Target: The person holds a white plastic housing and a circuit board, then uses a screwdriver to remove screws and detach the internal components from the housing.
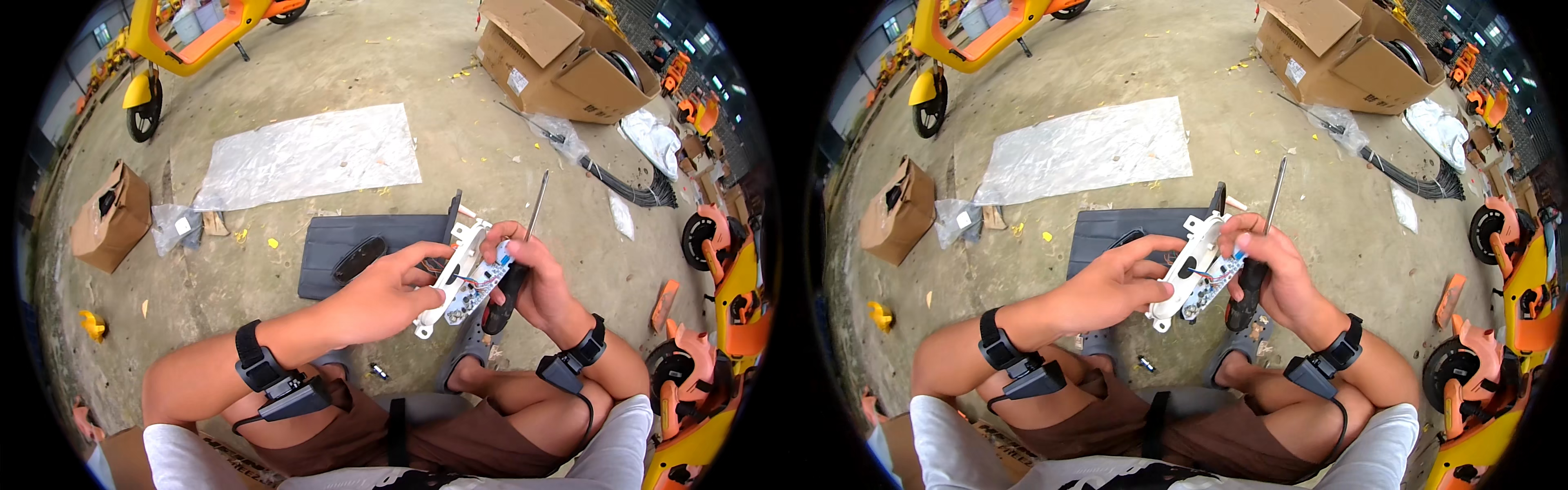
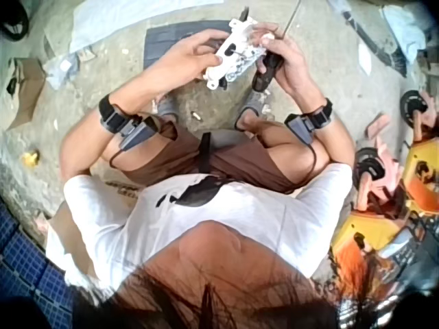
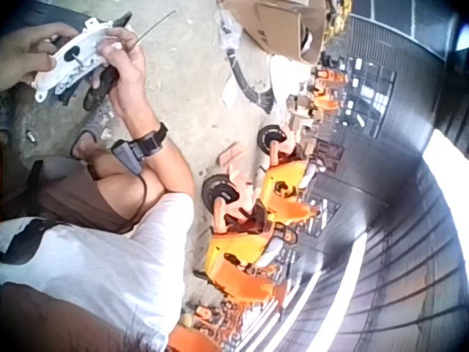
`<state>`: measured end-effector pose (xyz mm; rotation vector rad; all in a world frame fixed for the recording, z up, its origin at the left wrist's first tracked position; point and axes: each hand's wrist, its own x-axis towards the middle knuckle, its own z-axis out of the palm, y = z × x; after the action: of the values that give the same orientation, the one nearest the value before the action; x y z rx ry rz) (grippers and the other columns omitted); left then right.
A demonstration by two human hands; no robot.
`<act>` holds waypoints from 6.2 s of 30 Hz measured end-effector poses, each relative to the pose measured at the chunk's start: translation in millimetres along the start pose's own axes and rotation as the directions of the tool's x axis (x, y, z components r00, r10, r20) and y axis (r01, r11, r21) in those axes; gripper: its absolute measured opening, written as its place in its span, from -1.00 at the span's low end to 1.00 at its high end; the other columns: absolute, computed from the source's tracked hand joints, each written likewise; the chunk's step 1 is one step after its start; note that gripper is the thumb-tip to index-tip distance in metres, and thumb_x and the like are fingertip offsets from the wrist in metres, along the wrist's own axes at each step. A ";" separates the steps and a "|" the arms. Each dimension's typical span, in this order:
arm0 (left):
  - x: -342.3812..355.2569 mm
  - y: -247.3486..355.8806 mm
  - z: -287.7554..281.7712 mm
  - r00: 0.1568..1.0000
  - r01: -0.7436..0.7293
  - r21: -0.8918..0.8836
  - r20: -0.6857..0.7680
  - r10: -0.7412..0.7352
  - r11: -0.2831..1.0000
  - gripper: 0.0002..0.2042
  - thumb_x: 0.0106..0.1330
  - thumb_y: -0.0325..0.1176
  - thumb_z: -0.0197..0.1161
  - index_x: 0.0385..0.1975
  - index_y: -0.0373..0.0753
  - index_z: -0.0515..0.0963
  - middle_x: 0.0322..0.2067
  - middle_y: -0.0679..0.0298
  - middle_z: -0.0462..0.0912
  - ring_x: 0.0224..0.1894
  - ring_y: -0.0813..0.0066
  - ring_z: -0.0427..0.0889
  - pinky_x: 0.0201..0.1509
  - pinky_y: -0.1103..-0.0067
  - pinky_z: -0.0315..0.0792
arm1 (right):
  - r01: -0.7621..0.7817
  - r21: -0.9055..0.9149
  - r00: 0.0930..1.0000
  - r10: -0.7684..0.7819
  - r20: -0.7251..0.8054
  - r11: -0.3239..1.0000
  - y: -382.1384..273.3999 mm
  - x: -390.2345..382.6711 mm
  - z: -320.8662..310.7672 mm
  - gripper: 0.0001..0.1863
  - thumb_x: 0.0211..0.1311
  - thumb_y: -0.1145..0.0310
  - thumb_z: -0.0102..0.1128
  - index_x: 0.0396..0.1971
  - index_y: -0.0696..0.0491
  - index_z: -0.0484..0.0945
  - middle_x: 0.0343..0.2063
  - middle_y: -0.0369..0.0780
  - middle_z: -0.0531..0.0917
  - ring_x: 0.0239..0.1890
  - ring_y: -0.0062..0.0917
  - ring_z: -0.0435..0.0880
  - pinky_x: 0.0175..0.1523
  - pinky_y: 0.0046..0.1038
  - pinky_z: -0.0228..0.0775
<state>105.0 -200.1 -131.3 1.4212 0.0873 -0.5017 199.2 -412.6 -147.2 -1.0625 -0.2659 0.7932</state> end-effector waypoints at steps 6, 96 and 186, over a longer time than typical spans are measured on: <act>-0.6 3.1 -4.0 0.995 0.082 -0.094 -0.045 -0.086 0.992 -0.57 0.41 -0.45 -0.02 0.28 -0.17 0.20 -0.17 0.23 0.60 -0.15 0.56 0.57 -0.10 0.56 0.50 | -0.005 -0.161 1.000 0.008 0.014 0.987 -10.8 -2.5 3.4 -0.68 0.27 0.41 0.15 0.00 0.15 0.42 -0.26 -0.16 0.62 -0.49 -0.62 0.58 -0.56 -0.64 0.37; -5.2 7.4 -9.2 0.993 0.115 -0.340 0.021 -0.115 0.933 -0.55 0.49 -0.05 -0.09 -0.01 -0.37 0.46 -0.28 0.19 0.62 -0.46 0.49 0.62 -0.51 0.66 0.42 | 0.376 -0.835 0.926 -0.183 0.329 0.402 -10.9 -14.5 22.4 -0.50 -0.01 0.47 0.41 0.03 0.01 0.58 -0.17 -0.24 0.65 -0.38 -0.58 0.53 -0.28 -0.54 0.44; -7.6 7.2 8.9 0.984 -0.169 -0.186 -0.086 0.156 0.968 -0.64 0.31 -0.53 0.17 0.09 -0.40 0.32 -0.19 0.01 0.62 -0.33 0.23 0.71 -0.30 0.44 0.66 | -0.050 -0.377 0.990 -0.004 -0.140 0.925 -16.4 -12.2 4.9 -0.71 0.14 0.27 0.36 -0.28 0.18 0.61 -0.63 -0.38 0.58 -0.76 -0.81 0.34 -0.65 -0.71 0.15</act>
<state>98.8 -206.0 -120.5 1.2441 0.0728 -0.2990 195.3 -421.8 -128.6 -1.4841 -0.2968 0.6992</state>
